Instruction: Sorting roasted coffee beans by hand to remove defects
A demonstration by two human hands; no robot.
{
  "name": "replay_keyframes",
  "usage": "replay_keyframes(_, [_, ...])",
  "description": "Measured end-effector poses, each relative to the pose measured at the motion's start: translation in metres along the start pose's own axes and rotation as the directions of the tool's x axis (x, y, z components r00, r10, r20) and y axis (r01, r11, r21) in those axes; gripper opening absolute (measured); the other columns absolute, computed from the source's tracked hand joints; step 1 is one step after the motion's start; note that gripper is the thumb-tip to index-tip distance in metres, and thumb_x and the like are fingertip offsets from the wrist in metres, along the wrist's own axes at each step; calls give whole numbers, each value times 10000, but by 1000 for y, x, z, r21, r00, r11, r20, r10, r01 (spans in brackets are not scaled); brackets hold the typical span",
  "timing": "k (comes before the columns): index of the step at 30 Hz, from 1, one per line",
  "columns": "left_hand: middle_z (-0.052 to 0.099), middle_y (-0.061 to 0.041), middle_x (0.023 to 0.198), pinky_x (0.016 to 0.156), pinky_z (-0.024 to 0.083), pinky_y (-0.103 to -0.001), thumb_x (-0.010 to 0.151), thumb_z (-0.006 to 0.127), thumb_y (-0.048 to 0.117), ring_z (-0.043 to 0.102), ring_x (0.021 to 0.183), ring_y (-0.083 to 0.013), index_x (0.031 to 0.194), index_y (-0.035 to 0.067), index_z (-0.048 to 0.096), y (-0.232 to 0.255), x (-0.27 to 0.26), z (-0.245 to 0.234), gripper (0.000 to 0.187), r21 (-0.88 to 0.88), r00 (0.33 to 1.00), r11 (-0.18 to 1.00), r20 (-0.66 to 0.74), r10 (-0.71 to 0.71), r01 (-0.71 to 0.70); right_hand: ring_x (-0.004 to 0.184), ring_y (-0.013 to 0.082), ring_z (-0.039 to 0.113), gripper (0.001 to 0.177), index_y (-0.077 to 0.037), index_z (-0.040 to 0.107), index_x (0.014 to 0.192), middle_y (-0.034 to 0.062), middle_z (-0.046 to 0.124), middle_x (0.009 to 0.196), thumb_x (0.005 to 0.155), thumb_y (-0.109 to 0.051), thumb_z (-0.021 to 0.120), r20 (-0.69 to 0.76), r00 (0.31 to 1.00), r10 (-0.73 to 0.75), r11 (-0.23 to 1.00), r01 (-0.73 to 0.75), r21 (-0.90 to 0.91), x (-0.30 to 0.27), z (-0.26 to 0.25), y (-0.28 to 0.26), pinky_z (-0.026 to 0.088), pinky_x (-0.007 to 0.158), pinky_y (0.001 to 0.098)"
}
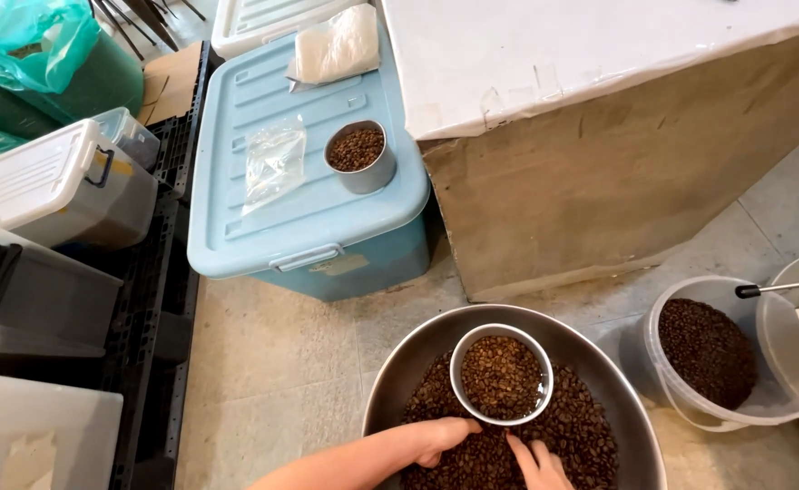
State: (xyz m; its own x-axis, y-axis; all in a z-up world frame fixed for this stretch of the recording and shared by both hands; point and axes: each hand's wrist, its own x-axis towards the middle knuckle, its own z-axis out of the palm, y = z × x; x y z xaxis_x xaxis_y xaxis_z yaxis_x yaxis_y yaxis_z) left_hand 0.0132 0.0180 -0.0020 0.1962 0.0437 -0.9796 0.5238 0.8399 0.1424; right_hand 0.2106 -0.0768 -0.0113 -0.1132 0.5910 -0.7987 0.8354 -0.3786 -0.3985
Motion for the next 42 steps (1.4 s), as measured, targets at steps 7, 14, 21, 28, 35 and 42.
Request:
replay_keyframes(7, [678, -46, 1371, 1101, 464, -327, 978, 462, 458, 614, 1268, -208, 1350, 201, 646, 1, 7, 0, 488, -121, 997, 991, 48, -53, 59, 1282, 224, 524, 612, -507, 313, 1528, -100, 449, 1386, 965, -548, 549, -102, 994, -44, 999, 41, -36, 9, 16, -7, 474, 1004, 296])
replay_keyframes(14, [710, -100, 1307, 1081, 464, -379, 1001, 417, 491, 633, 1203, -264, 1249, 151, 718, -5, 25, 4, 517, -292, 993, 950, 75, -92, 110, 1369, 327, 438, 801, -358, 156, 1605, 28, 307, 1511, 972, -394, 646, 135, 972, -191, 979, 199, -53, 22, 7, 1, 375, 1122, 383])
replay_keyframes(21, [730, -153, 1152, 939, 554, -402, 1043, 308, 591, 663, 1059, -311, 1079, 114, 761, -15, 34, 12, 659, -476, 979, 869, 200, -46, 138, 1370, 309, 490, 948, -118, 331, 1542, 151, 403, 1490, 725, -3, 799, -280, 815, -507, 862, 485, -148, 3, 31, 4, 323, 1207, 397])
replay_keyframes(28, [731, -169, 1124, 1027, 490, -477, 1034, 333, 507, 653, 1054, -359, 1053, 96, 731, -11, 68, 20, 573, -248, 940, 968, 335, 60, 27, 1481, 318, 352, 815, -130, 384, 1522, 151, 356, 1583, 802, 46, 724, -292, 896, -334, 935, 355, 21, -45, 27, -16, 261, 1242, 412])
replay_keyframes(35, [710, -256, 1036, 873, 590, -536, 984, 474, 328, 710, 946, -373, 1162, -47, 657, -3, 33, 22, 454, -85, 925, 994, 369, 97, -71, 1208, 280, 627, 374, -106, 678, 1282, 110, 704, 1244, 913, -163, 666, -397, 813, -427, 903, 404, -145, -140, -14, -46, 467, 1082, 426])
replay_keyframes(42, [737, -235, 1046, 862, 622, -506, 994, 494, 409, 757, 940, -323, 1192, -29, 668, 1, 168, -32, 512, -35, 978, 987, 129, 162, -159, 1278, 371, 554, 432, -65, 638, 1318, 167, 633, 1283, 899, -155, 693, -311, 906, -287, 958, 267, -106, -161, -20, -19, 534, 1018, 469])
